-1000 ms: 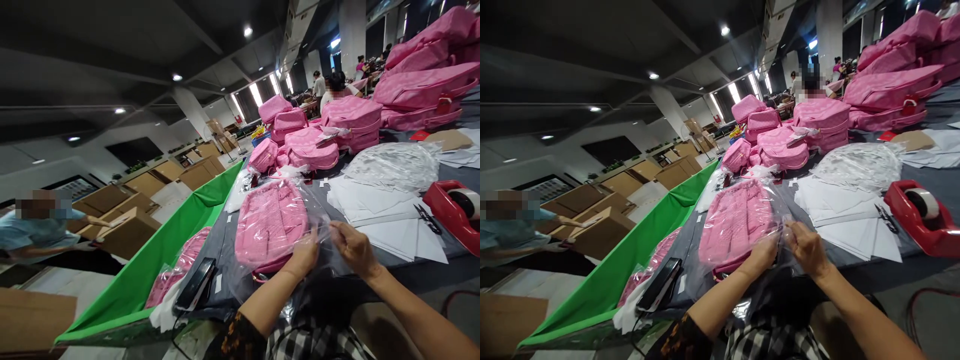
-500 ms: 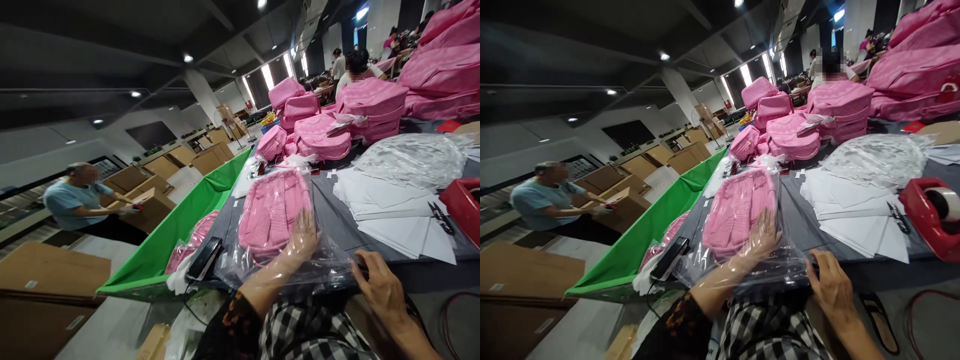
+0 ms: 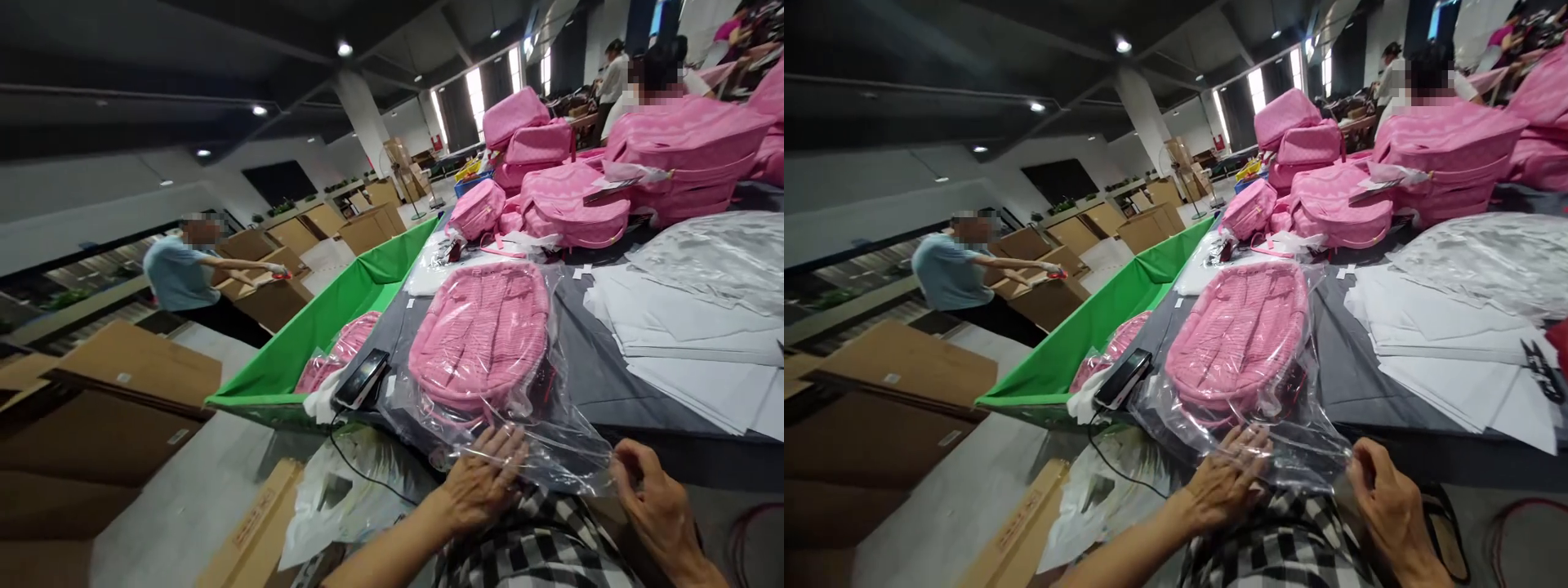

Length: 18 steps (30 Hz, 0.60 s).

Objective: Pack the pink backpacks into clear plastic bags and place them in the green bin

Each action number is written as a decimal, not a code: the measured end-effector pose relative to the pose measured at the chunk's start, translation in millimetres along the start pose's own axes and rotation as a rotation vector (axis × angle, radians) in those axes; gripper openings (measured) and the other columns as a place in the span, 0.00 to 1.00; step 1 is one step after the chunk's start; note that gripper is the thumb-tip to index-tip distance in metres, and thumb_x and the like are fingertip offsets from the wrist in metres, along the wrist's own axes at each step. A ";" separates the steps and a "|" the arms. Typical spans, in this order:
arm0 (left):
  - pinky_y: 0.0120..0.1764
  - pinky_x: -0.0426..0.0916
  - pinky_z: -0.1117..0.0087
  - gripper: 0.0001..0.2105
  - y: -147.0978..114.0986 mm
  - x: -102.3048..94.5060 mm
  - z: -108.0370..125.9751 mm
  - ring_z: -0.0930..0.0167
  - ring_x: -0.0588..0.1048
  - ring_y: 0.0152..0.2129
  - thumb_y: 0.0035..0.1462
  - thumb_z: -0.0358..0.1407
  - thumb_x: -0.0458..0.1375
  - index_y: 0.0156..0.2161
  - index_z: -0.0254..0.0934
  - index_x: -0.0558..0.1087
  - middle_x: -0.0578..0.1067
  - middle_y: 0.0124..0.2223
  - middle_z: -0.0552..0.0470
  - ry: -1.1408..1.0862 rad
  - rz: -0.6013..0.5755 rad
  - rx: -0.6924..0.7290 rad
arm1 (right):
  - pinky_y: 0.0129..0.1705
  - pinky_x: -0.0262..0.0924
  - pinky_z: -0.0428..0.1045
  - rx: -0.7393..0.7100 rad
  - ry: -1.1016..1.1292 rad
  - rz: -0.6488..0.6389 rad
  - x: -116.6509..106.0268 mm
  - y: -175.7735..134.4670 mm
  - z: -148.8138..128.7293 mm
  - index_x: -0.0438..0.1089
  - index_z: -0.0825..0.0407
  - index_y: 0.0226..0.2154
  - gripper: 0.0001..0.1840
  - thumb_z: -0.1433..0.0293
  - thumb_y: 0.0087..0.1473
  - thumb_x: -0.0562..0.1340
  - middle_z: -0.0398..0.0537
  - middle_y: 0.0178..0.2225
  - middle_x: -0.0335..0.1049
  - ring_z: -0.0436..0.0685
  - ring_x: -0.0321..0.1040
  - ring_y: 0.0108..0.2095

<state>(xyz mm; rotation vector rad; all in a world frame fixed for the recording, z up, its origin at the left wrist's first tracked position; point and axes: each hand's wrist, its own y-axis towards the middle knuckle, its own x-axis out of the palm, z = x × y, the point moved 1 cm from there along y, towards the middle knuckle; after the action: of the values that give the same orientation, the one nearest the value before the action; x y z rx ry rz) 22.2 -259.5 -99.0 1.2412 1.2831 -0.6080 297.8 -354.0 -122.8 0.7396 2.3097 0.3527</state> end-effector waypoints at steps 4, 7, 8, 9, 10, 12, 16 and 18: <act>0.64 0.67 0.60 0.25 -20.9 21.0 -6.5 0.62 0.72 0.61 0.71 0.42 0.51 0.66 0.30 0.64 0.76 0.61 0.38 -0.069 0.035 -0.114 | 0.27 0.69 0.49 0.004 0.079 -0.066 3.2 -24.3 13.6 0.66 0.44 0.32 0.17 0.50 0.58 0.58 0.44 0.23 0.74 0.57 0.73 0.21; 0.60 0.71 0.62 0.24 32.5 46.1 -19.8 0.61 0.75 0.59 0.71 0.44 0.51 0.64 0.29 0.67 0.76 0.61 0.36 -0.143 -0.026 -0.166 | 0.25 0.68 0.49 0.188 0.029 0.041 -4.9 -22.8 12.6 0.66 0.45 0.33 0.20 0.46 0.56 0.59 0.45 0.25 0.75 0.57 0.74 0.22; 0.60 0.71 0.61 0.24 54.6 51.3 -22.5 0.61 0.75 0.58 0.71 0.44 0.52 0.64 0.30 0.68 0.76 0.61 0.35 -0.171 -0.035 -0.190 | 0.23 0.67 0.48 0.254 0.020 0.042 -8.8 -18.1 9.9 0.66 0.45 0.33 0.20 0.46 0.55 0.59 0.45 0.25 0.75 0.57 0.73 0.22; 0.60 0.71 0.60 0.24 74.3 53.7 -23.6 0.60 0.75 0.59 0.70 0.43 0.53 0.63 0.29 0.68 0.75 0.61 0.35 -0.198 -0.038 -0.219 | 0.22 0.66 0.48 0.304 0.027 0.015 -12.5 -12.3 6.8 0.65 0.45 0.34 0.21 0.45 0.55 0.59 0.44 0.24 0.74 0.56 0.72 0.21; 0.61 0.70 0.59 0.23 89.4 53.0 -22.5 0.60 0.74 0.59 0.70 0.42 0.54 0.63 0.29 0.69 0.75 0.61 0.34 -0.225 -0.037 -0.238 | 0.21 0.65 0.48 0.332 0.050 -0.020 -16.0 -6.0 4.2 0.65 0.45 0.33 0.21 0.45 0.55 0.58 0.42 0.22 0.72 0.56 0.70 0.19; 0.62 0.69 0.58 0.20 99.3 43.2 -14.0 0.60 0.74 0.59 0.70 0.39 0.53 0.61 0.32 0.71 0.77 0.59 0.37 -0.282 -0.008 -0.183 | 0.20 0.63 0.48 0.357 0.102 -0.054 -22.5 4.3 3.4 0.63 0.45 0.33 0.23 0.43 0.55 0.57 0.40 0.18 0.68 0.55 0.67 0.17; 0.61 0.69 0.66 0.18 43.0 7.9 8.7 0.68 0.75 0.57 0.68 0.32 0.52 0.59 0.48 0.73 0.81 0.55 0.51 -0.323 0.117 0.151 | 0.20 0.63 0.49 0.412 0.077 0.027 -31.4 6.7 17.8 0.63 0.45 0.32 0.26 0.39 0.50 0.59 0.41 0.20 0.69 0.56 0.69 0.18; 0.63 0.66 0.63 0.19 4.3 -9.7 3.2 0.66 0.74 0.58 0.64 0.31 0.58 0.58 0.51 0.73 0.80 0.52 0.51 -0.152 0.387 0.032 | 0.22 0.65 0.50 0.367 -0.010 0.045 -31.7 2.1 19.9 0.65 0.45 0.33 0.27 0.39 0.50 0.58 0.44 0.23 0.73 0.58 0.72 0.22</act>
<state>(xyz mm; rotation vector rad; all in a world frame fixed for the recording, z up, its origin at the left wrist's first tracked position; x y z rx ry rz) 24.7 -263.9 -89.1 1.3958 0.8787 -0.4332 331.5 -370.3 -119.9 0.9686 2.3784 -0.0607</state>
